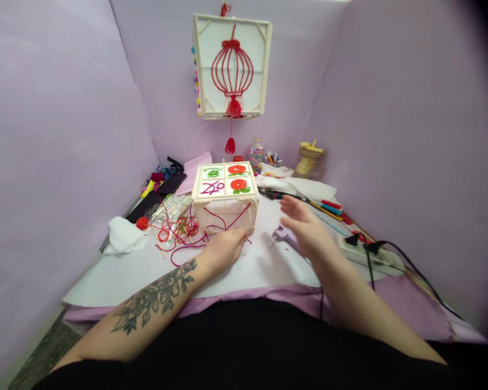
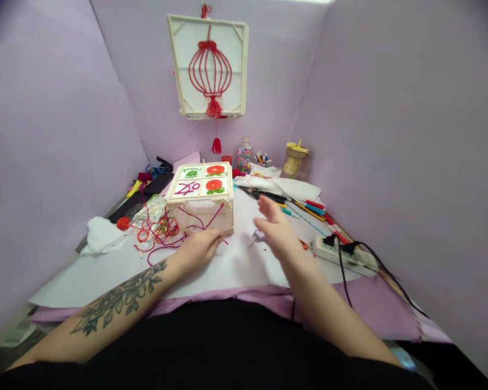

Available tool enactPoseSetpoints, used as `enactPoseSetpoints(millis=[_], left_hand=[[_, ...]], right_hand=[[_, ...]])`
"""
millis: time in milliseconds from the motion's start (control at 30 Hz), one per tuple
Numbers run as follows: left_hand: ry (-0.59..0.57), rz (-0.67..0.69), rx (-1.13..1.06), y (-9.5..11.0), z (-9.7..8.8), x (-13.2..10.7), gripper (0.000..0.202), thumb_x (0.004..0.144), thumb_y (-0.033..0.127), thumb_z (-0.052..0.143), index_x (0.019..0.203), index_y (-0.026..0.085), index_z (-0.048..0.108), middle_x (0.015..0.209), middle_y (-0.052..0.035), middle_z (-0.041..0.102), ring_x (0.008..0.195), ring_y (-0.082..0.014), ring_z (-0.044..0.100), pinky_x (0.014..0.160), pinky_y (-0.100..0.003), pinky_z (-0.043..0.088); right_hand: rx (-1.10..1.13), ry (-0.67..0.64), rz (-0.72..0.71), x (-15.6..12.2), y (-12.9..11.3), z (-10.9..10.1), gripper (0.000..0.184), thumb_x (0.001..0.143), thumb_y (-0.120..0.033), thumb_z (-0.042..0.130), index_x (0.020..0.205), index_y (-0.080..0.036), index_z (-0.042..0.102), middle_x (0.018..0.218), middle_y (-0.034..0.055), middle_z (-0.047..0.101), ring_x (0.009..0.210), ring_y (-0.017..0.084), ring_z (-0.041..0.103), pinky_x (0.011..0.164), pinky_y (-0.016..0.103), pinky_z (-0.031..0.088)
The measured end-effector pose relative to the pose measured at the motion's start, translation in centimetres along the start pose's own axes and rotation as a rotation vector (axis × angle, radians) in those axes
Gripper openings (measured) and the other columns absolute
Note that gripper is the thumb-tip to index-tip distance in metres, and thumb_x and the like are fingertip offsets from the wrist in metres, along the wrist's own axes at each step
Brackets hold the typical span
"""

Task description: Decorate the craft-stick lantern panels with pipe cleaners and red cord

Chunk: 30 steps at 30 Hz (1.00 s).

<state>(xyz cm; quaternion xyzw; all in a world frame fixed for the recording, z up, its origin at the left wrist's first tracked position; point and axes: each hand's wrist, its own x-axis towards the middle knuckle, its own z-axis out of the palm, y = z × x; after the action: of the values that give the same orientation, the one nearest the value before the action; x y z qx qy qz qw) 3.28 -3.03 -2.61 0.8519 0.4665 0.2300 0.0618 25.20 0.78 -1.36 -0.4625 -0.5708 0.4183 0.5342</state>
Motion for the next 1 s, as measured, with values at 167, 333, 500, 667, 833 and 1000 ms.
enactPoseSetpoints(millis=[167,333,500,667,833,1000], left_hand=[[0.075,-0.202,-0.123,-1.0,0.2,1.1,0.019,0.092,0.023,0.043,0.091,0.017,0.062,0.094,-0.0091,0.069,0.089,-0.0217,0.066,0.081,-0.032,0.050],[0.189,-0.280,-0.163,-2.6,1.0,2.1,0.022,0.090,0.024,0.045,0.099,0.016,0.064,0.105,-0.0108,0.070,0.097,-0.0241,0.065,0.087,-0.035,0.049],[0.197,-0.290,-0.146,-3.1,1.0,2.7,0.021,0.088,0.024,0.048,0.094,0.017,0.067,0.101,-0.0090,0.071,0.096,-0.0235,0.064,0.088,-0.035,0.049],[0.164,-0.275,-0.112,-2.9,0.4,2.8,0.023,0.088,0.022,0.047,0.093,0.016,0.069,0.102,-0.0107,0.070,0.099,-0.0246,0.062,0.092,-0.037,0.047],[0.069,-0.258,-0.135,-3.1,0.4,3.1,0.025,0.089,0.023,0.044,0.086,0.017,0.068,0.093,-0.0092,0.070,0.088,-0.0231,0.062,0.082,-0.035,0.047],[-0.012,-0.249,-0.232,-3.6,1.1,4.6,0.018,0.082,0.020,0.049,0.075,0.017,0.065,0.079,-0.0058,0.068,0.074,-0.0198,0.059,0.072,-0.030,0.045]], right_hand=[[-0.625,0.197,-0.036,-1.7,-3.1,-11.0,0.033,0.079,-0.038,0.057,0.107,-0.023,0.067,0.108,0.0083,0.070,0.097,0.026,0.066,0.088,0.041,0.050],[-1.109,0.073,0.079,-2.7,-3.0,-13.0,0.022,0.083,-0.034,0.051,0.084,-0.021,0.069,0.078,0.0065,0.070,0.073,0.024,0.065,0.066,0.033,0.047],[-1.227,-0.252,0.023,-3.2,-0.3,-6.4,0.035,0.082,-0.044,0.059,0.105,-0.017,0.061,0.103,0.0129,0.068,0.092,0.027,0.063,0.074,0.033,0.046],[-1.239,-0.266,0.077,-2.6,2.6,-4.1,0.043,0.084,-0.038,0.059,0.117,-0.011,0.054,0.109,0.0192,0.066,0.100,0.031,0.062,0.081,0.037,0.046],[-0.827,-0.088,0.064,-2.0,2.9,-6.6,0.034,0.083,-0.044,0.059,0.104,-0.018,0.061,0.091,0.0111,0.068,0.082,0.026,0.064,0.074,0.038,0.050],[-0.011,0.028,0.196,-2.5,0.9,-7.7,0.035,0.075,-0.047,0.068,0.101,-0.024,0.062,0.079,0.0034,0.065,0.069,0.019,0.062,0.061,0.032,0.055]])
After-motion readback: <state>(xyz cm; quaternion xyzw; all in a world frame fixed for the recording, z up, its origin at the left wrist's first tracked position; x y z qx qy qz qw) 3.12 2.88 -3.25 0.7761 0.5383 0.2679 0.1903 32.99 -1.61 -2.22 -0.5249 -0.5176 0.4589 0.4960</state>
